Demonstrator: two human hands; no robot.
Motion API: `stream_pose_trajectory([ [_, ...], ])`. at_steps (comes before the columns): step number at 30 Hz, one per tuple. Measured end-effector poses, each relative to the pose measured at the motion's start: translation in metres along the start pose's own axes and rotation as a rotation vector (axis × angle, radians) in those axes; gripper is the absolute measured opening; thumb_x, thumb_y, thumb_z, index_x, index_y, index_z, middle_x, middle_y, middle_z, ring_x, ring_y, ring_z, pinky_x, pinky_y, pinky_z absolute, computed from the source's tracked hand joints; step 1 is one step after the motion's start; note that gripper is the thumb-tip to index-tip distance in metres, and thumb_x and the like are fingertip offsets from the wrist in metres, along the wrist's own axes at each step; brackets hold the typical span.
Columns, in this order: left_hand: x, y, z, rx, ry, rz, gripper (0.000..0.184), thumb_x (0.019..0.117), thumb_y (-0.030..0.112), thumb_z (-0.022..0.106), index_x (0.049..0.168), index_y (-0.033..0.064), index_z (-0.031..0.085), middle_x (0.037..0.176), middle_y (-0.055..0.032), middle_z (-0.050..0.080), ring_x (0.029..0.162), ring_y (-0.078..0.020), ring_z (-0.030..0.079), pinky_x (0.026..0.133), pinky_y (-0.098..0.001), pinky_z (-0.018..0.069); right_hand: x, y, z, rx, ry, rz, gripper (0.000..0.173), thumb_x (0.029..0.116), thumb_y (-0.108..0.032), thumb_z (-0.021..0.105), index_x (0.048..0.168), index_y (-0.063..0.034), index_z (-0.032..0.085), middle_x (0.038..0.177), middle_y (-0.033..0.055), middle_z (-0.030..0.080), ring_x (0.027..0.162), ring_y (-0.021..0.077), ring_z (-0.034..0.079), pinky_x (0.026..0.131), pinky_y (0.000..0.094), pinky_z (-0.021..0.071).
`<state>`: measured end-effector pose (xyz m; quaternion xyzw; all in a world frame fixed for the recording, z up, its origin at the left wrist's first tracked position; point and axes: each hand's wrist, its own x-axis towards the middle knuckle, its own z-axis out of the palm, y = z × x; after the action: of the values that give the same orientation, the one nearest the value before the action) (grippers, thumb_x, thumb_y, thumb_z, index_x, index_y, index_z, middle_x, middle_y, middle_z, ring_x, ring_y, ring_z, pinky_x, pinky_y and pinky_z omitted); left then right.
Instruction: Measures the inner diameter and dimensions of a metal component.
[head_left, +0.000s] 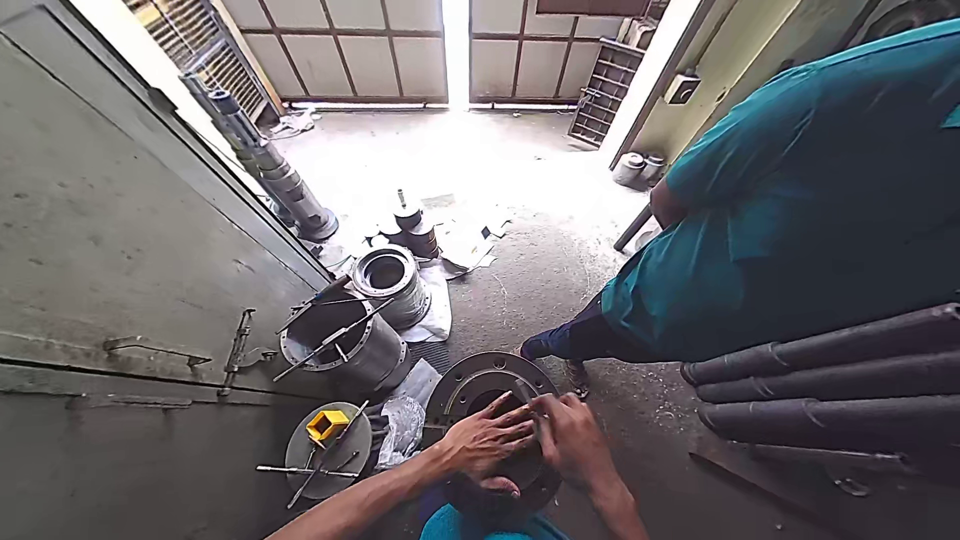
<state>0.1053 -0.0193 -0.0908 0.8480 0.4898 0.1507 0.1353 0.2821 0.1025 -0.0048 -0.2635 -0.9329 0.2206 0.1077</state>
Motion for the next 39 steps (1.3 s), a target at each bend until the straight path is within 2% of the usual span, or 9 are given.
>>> stream_pose_trajectory([
  [2,-0.002,0.0,-0.002,-0.004,0.041,0.009,0.083,0.0942,0.074,0.046,0.146,0.009,0.055,0.155,-0.01,0.05,0.153,-0.027,0.033,0.127,-0.0606,0.0071,-0.002,-0.016,0.006,0.129,-0.101,-0.11,0.024,0.0911,-0.016,0.06,0.11,-0.0137,0.074,0.097,0.0033,0.075,0.098,0.0291,0.068,0.084,0.0514,0.0554],
  [7,0.002,-0.001,0.0,-0.031,-0.012,-0.005,0.091,0.0944,0.077,0.038,0.158,0.0127,0.04,0.167,-0.007,0.034,0.159,-0.0276,0.015,0.127,-0.0614,0.0041,-0.039,-0.001,-0.026,-0.127,-0.363,0.042,0.021,0.0949,-0.022,0.058,0.105,-0.0109,0.073,0.085,0.0114,0.073,0.086,0.0339,0.071,0.084,0.0559,0.0537],
  [12,0.001,-0.001,0.001,-0.044,-0.008,-0.007,0.092,0.0942,0.077,0.039,0.158,0.0099,0.039,0.169,-0.0059,0.03,0.159,-0.026,0.013,0.126,-0.0613,0.0029,-0.004,0.002,-0.023,-0.012,-0.131,0.133,0.028,0.0968,-0.02,0.055,0.118,-0.0088,0.07,0.096,0.0125,0.073,0.09,0.034,0.071,0.08,0.0535,0.0574],
  [19,0.001,-0.003,0.001,-0.044,0.009,-0.007,0.089,0.095,0.076,0.038,0.158,0.0131,0.04,0.167,-0.0068,0.034,0.159,-0.0277,0.016,0.127,-0.061,0.0032,-0.023,-0.016,-0.039,-0.15,-0.608,0.247,0.034,0.1044,-0.035,0.048,0.126,-0.0153,0.066,0.089,0.0175,0.073,0.087,0.041,0.072,0.073,0.0622,0.055],
  [23,0.002,-0.001,0.001,-0.045,0.005,-0.001,0.089,0.095,0.075,0.039,0.155,0.009,0.044,0.168,-0.0068,0.032,0.159,-0.0275,0.014,0.126,-0.062,0.0025,-0.008,0.0,-0.026,-0.101,-0.238,0.254,0.031,0.1011,-0.031,0.051,0.118,-0.0103,0.067,0.091,0.013,0.073,0.082,0.0356,0.073,0.067,0.0583,0.0564],
  [27,0.001,-0.002,-0.001,-0.039,0.054,0.021,0.084,0.0955,0.073,0.043,0.151,0.0098,0.049,0.162,-0.0092,0.042,0.157,-0.0282,0.022,0.127,-0.0611,0.0051,-0.006,-0.009,-0.014,0.184,-0.431,0.012,0.032,0.1031,-0.029,0.052,0.128,-0.013,0.064,0.107,0.0088,0.073,0.097,0.0267,0.072,0.084,0.0541,0.0582],
  [31,0.0,-0.001,0.0,-0.048,0.008,-0.006,0.088,0.0947,0.075,0.041,0.156,0.0117,0.043,0.165,-0.0073,0.037,0.158,-0.0279,0.019,0.126,-0.0616,0.0038,-0.03,-0.002,-0.035,-0.073,-0.539,0.173,0.032,0.1041,-0.039,0.049,0.118,-0.0152,0.067,0.085,0.012,0.072,0.082,0.0357,0.073,0.07,0.0578,0.056],
  [35,0.003,-0.001,-0.001,-0.04,-0.027,-0.01,0.089,0.0943,0.075,0.042,0.156,0.0103,0.042,0.167,-0.0062,0.033,0.159,-0.0273,0.014,0.126,-0.0625,0.0027,-0.01,-0.002,-0.024,-0.038,-0.267,0.243,0.034,0.1024,-0.035,0.053,0.123,-0.0122,0.066,0.101,0.0114,0.073,0.087,0.0333,0.073,0.071,0.0569,0.0574],
  [39,0.0,-0.001,0.0,-0.062,0.027,0.015,0.08,0.095,0.071,0.048,0.149,0.013,0.052,0.161,-0.0079,0.043,0.158,-0.0284,0.021,0.127,-0.062,0.0044,-0.009,-0.022,-0.018,0.147,-0.496,0.045,0.034,0.1034,-0.034,0.052,0.13,-0.0155,0.062,0.103,0.0106,0.073,0.095,0.0312,0.073,0.081,0.0576,0.0569],
])
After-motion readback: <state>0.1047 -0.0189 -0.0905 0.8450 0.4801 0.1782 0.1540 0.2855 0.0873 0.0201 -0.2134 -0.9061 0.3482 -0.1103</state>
